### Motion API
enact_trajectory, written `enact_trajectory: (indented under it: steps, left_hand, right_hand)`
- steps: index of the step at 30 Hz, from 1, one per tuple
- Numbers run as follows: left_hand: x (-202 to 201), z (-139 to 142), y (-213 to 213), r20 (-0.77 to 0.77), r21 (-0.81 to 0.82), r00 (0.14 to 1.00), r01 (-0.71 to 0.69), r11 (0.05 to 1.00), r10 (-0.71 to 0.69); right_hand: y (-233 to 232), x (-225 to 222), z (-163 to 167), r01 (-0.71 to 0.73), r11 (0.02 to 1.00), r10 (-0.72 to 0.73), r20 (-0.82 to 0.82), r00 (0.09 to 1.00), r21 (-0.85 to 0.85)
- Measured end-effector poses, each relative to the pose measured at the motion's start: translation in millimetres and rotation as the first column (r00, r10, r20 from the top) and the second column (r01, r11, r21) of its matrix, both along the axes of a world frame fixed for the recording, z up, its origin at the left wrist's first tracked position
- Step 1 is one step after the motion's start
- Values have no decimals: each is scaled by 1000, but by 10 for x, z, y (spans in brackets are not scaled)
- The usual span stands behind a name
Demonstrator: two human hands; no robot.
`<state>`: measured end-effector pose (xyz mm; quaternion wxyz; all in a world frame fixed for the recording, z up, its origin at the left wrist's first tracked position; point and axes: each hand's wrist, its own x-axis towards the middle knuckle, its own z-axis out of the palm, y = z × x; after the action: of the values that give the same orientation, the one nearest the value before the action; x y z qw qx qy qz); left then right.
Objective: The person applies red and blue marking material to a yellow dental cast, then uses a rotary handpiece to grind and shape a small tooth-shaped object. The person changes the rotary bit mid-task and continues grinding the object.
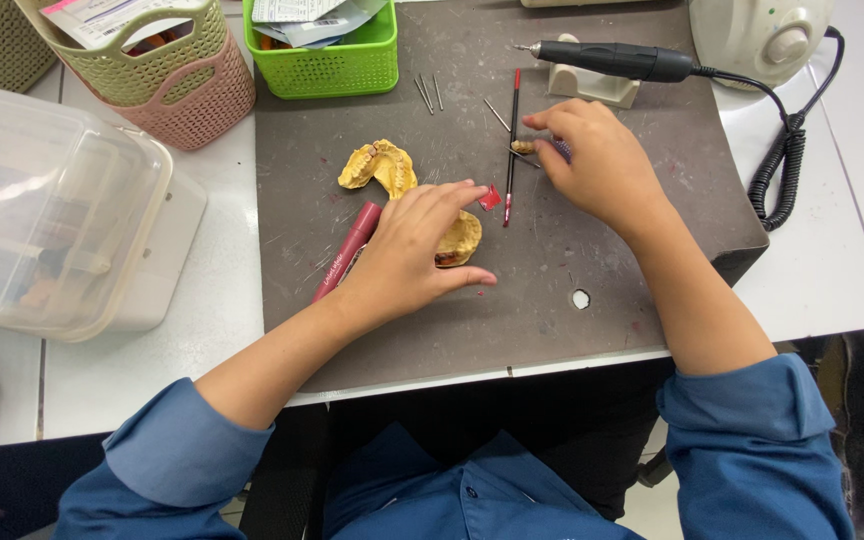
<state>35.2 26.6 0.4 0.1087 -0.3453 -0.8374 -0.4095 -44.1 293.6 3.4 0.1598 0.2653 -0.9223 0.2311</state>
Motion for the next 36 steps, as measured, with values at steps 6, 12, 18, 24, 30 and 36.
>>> enact_trajectory:
  steps: [6,12,18,24,30,36]
  left_hand:
    - [-69,84,-51,60,165,977,-210,964,203]
    - [-95,214,-132,-15,4,986,-166,986,166]
    - [-167,266,-180,465,-263,878,15,965,113]
    - [-163,70,-161,212,-128,975,-41,991,68]
    - [-151,-52,-125,206,-65,963,-164,984,174]
    - [-137,-56,-144,114,-32,982,-150,988,153]
  right_hand:
    - [-56,-4,-5,65,997,-68,66,996,46]
    - [-68,91,244,-78,976,106,133,985,-201]
    - [-210,324,407,-286,888,339,91,936,-360]
    - [-244,345,423,-372,847,427,70,901,-381]
    - [-270,410,350,-263,745,500,253,828,-614]
    - [-341,414,352,-273,796,462,251,851,-541]
